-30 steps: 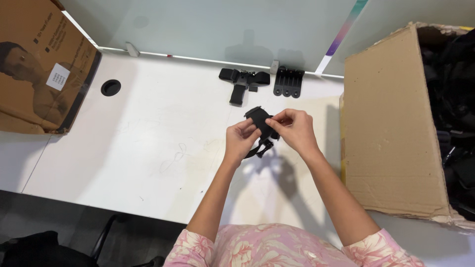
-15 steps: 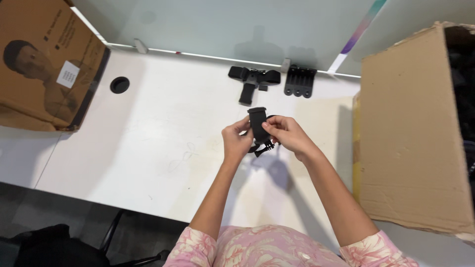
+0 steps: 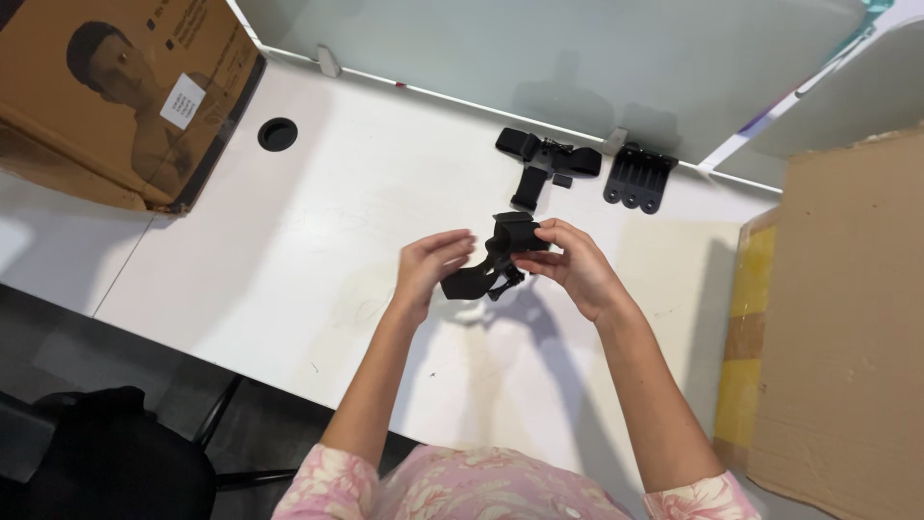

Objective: The person removes black headstraps from a cardboard box, handles them to arrange the straps and plastic mounts, and places them in rows on a white desk.

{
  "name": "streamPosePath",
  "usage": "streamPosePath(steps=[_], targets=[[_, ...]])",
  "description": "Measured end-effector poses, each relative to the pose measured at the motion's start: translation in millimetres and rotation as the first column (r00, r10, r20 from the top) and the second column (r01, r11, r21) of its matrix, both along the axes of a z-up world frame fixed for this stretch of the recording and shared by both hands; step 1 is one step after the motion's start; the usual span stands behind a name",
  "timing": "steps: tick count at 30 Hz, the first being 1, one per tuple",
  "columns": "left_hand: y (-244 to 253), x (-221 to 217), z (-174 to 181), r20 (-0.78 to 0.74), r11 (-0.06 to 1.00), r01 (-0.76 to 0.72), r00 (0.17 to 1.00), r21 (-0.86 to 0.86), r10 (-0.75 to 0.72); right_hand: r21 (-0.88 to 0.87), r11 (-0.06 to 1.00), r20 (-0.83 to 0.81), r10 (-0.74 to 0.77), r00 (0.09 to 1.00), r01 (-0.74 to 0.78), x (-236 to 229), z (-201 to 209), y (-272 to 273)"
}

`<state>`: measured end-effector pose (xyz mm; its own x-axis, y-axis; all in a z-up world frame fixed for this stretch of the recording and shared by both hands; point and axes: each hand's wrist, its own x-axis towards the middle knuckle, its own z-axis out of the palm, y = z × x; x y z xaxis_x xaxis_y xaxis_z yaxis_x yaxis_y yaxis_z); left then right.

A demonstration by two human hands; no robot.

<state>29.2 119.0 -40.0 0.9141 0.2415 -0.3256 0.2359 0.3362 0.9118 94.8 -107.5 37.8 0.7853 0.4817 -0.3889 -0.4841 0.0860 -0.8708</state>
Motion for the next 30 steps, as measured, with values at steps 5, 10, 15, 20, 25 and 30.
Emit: streamPosePath(steps=[5, 10, 15, 20, 25, 30], targets=[[-3, -27, -12, -0.248, 1.000, -0.013, 0.969, -0.001, 0.013, 0.069, 0.996, 0.068, -0.057, 0.996, 0.053, 5, -16, 12], [-20, -30, 3, -0.280, 0.854, 0.147, 0.905, -0.499, -0.319, 0.116, 0.990, 0.079, -0.095, 0.992, 0.085, 4, -41, 22], [-16, 9, -2, -0.135, 0.849, -0.011, 0.988, -0.529, -0.071, 0.076, 0.993, 0.101, -0.095, 0.990, 0.088, -5, -57, 18], [-14, 38, -7, 0.070, 0.936, -0.147, 0.982, -0.319, 0.178, 0.006, 0.995, 0.309, -0.092, 0.947, 0.095, -12, -81, -2], [-20, 50, 9, 0.332, 0.916, -0.180, 0.892, -0.358, 0.305, -0.114, 0.989, 0.501, 0.143, 0.854, -0.099, -22, -89, -14], [-32, 49, 36, 0.580, 0.984, -0.077, 0.800, -0.159, 0.156, -0.045, 0.997, 0.328, -0.039, 0.944, 0.057, -27, -94, -19]])
